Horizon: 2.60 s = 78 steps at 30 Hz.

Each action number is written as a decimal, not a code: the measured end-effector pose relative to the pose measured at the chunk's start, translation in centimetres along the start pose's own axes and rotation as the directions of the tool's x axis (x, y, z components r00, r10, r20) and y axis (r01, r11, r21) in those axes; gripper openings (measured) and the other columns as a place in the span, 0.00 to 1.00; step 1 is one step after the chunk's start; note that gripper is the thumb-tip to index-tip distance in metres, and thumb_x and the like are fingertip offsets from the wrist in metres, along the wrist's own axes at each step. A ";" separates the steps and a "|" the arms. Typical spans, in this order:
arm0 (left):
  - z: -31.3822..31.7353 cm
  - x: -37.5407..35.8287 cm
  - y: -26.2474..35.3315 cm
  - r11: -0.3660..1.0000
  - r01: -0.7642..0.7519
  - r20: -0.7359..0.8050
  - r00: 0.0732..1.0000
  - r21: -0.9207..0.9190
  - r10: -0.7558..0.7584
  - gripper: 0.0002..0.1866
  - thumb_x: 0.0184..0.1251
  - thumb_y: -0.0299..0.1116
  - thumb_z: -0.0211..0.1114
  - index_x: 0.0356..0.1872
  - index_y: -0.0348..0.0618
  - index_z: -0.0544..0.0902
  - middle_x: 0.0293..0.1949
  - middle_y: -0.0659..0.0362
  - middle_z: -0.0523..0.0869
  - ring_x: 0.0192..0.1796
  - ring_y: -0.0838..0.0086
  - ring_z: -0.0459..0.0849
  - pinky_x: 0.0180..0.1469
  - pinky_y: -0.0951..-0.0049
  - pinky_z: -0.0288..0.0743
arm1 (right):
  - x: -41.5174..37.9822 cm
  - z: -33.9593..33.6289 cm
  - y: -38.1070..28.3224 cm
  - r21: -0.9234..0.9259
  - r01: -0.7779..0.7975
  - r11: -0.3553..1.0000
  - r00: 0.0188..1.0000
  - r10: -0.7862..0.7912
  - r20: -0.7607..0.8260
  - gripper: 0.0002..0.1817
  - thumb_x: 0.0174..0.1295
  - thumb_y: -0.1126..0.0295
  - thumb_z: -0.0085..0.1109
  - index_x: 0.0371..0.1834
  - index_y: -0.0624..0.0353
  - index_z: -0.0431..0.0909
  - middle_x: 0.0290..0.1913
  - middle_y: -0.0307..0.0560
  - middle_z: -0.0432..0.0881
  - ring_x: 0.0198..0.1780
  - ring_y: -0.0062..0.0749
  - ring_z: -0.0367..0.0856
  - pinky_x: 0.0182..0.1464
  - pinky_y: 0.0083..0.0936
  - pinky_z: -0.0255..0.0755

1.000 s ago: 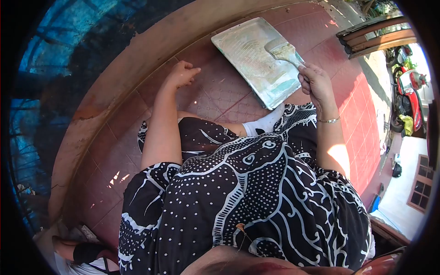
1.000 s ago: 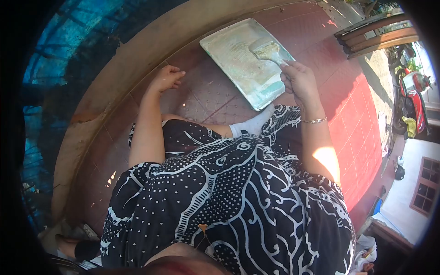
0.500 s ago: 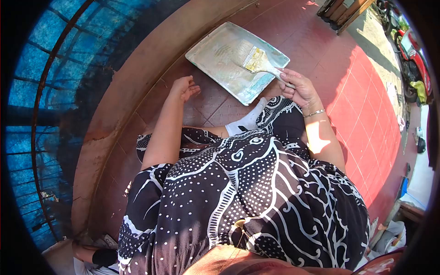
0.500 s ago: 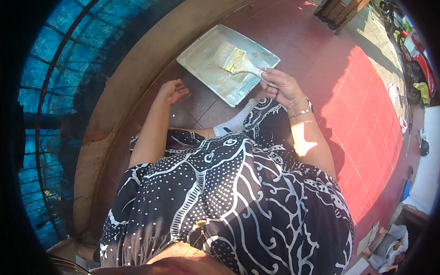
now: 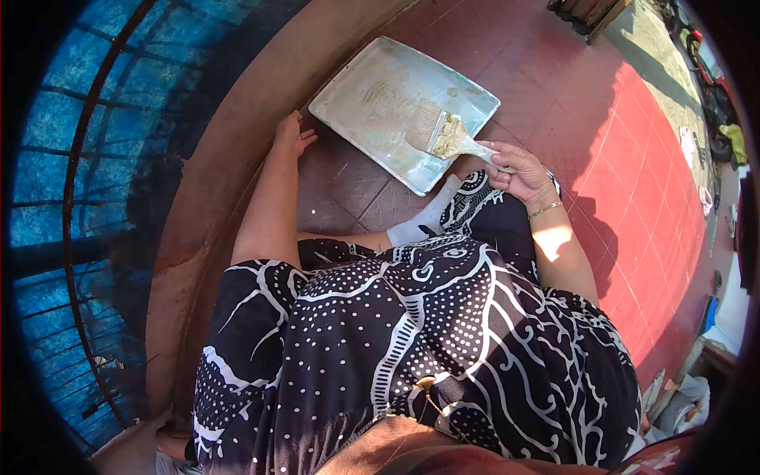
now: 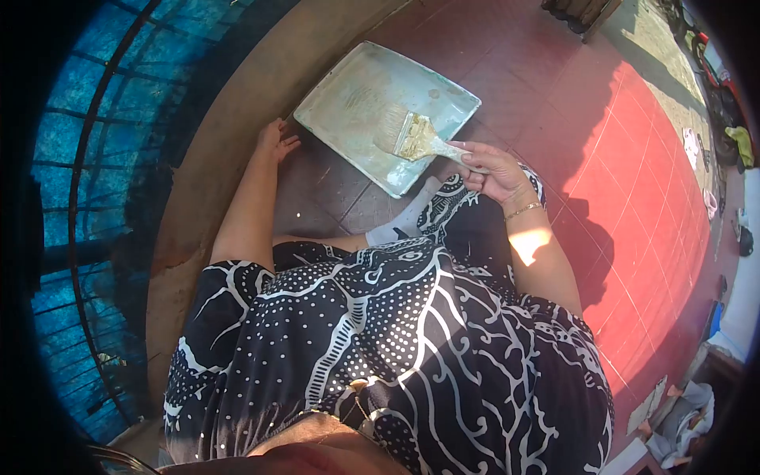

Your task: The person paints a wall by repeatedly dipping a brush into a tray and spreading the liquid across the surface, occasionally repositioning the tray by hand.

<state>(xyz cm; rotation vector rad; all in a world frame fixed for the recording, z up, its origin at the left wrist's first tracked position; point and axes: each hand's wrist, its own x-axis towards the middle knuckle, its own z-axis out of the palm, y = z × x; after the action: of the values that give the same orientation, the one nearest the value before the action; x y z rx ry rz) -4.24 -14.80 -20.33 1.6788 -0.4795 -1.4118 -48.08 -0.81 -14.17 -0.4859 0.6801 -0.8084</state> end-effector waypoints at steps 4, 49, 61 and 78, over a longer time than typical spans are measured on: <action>0.4 2.0 -0.4 0.996 0.060 0.026 0.998 -0.059 -0.059 0.29 0.67 0.43 0.49 0.63 0.38 0.58 0.63 0.45 0.59 0.58 0.46 0.66 0.55 0.47 0.69 | 0.2 -0.3 -0.3 0.083 0.002 0.997 1.000 0.000 -0.029 0.23 0.57 0.74 0.54 0.57 0.67 0.67 0.25 0.39 0.69 0.20 0.17 0.60 0.22 0.13 0.56; 12.4 -8.1 -7.0 0.902 0.189 0.176 0.976 -0.388 -0.129 0.20 0.66 0.24 0.43 0.60 0.38 0.61 0.58 0.47 0.65 0.58 0.52 0.69 0.56 0.43 0.69 | 0.9 -0.5 -0.1 0.162 0.040 0.986 0.994 -0.022 -0.109 0.25 0.55 0.74 0.53 0.58 0.64 0.65 0.24 0.43 0.68 0.17 0.17 0.60 0.20 0.15 0.57; 3.8 -13.1 -5.6 0.818 0.547 0.362 0.736 0.180 -0.572 0.09 0.58 0.36 0.58 0.31 0.40 0.72 0.28 0.57 0.76 0.27 0.71 0.76 0.38 0.60 0.80 | 2.4 0.3 -3.0 -0.328 0.278 0.903 0.848 -0.391 -0.357 0.26 0.56 0.78 0.50 0.61 0.70 0.64 0.29 0.44 0.76 0.23 0.19 0.67 0.26 0.16 0.62; 0.4 -4.8 -6.5 0.994 0.110 0.240 0.965 -0.006 -0.106 0.21 0.62 0.46 0.60 0.46 0.39 0.74 0.42 0.56 0.78 0.40 0.69 0.78 0.44 0.66 0.75 | 12.0 2.2 -8.5 -0.965 -0.254 -0.069 0.783 -0.601 -0.163 0.16 0.52 0.59 0.61 0.35 0.63 0.82 0.29 0.59 0.81 0.35 0.50 0.80 0.40 0.35 0.72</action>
<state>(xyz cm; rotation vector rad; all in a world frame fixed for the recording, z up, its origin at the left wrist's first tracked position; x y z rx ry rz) -7.51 -7.75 -22.62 1.5459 -0.5124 -1.7049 -44.65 -15.07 -11.70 -1.8799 1.9230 -0.5325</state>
